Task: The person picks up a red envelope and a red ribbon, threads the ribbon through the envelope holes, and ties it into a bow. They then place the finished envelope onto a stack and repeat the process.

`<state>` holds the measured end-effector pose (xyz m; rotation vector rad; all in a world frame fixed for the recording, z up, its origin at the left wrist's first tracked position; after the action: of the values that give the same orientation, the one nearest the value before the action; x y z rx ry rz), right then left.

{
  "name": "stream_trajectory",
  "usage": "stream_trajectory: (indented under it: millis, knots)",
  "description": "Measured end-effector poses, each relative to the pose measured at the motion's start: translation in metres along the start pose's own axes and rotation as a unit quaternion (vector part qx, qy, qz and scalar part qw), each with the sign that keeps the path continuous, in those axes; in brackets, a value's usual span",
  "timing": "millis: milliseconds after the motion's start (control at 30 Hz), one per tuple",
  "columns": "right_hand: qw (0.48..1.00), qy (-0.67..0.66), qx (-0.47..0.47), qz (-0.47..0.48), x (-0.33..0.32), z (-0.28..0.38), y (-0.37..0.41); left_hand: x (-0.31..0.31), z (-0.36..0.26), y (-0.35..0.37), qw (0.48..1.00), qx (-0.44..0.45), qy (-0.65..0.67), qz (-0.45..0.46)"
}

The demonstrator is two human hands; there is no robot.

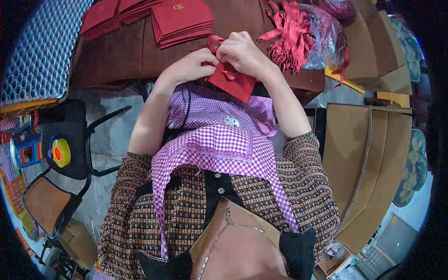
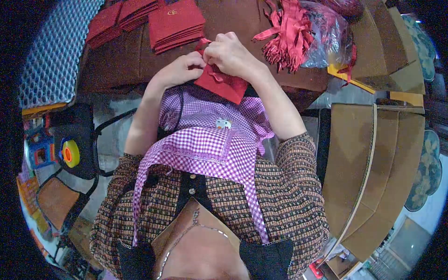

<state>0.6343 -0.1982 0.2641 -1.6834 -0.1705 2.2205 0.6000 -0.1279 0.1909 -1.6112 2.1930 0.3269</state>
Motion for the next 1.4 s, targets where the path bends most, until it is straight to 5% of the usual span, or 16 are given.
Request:
stream_trajectory:
  millis: [467, 533, 567, 700, 800, 933, 1133, 1267, 1400]
  knots:
    - [0.995, 0.072, -0.029, 0.059, -0.008, 0.000, 0.002, -0.009, 0.019, 0.004, 0.967, -0.019, 0.149, -0.205]
    - [0.991, 0.078, -0.023, 0.108, -0.007, 0.002, 0.001, -0.013, 0.029, 0.007, 0.936, -0.068, 0.251, -0.237]
    - [0.991, 0.078, -0.021, 0.108, -0.007, 0.002, 0.002, -0.011, 0.049, 0.013, 0.876, -0.156, 0.378, -0.257]
    - [0.989, 0.038, -0.012, 0.142, -0.002, -0.001, 0.008, -0.043, 0.065, 0.023, 0.799, -0.044, 0.481, -0.358]
    - [0.987, -0.001, 0.021, 0.160, -0.001, -0.009, 0.006, -0.048, 0.075, 0.034, 0.803, -0.109, 0.422, -0.407]
    - [0.987, -0.019, 0.073, 0.144, -0.003, -0.030, 0.007, -0.054, 0.059, 0.042, 0.812, -0.083, 0.335, -0.471]
    - [0.991, -0.052, 0.057, 0.111, -0.002, -0.037, 0.011, -0.048, 0.063, 0.039, 0.808, -0.121, 0.376, -0.437]
    - [0.985, -0.084, 0.112, 0.100, -0.001, -0.052, 0.019, -0.060, 0.057, 0.047, 0.828, -0.173, 0.230, -0.481]
    - [0.988, -0.087, 0.106, 0.064, -0.011, -0.052, 0.018, -0.011, 0.026, 0.013, 0.956, -0.189, 0.183, -0.126]
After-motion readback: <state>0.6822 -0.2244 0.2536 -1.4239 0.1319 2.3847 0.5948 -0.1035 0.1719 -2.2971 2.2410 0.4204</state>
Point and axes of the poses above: each hand's wrist, its own y-axis away from the middle knuckle, its own x-axis out of the palm, z = x × y, the point moved 9 cm from there along -y, towards the middle knuckle, and after that the axes turned 2 degrees about y, right-handed, at the moved point
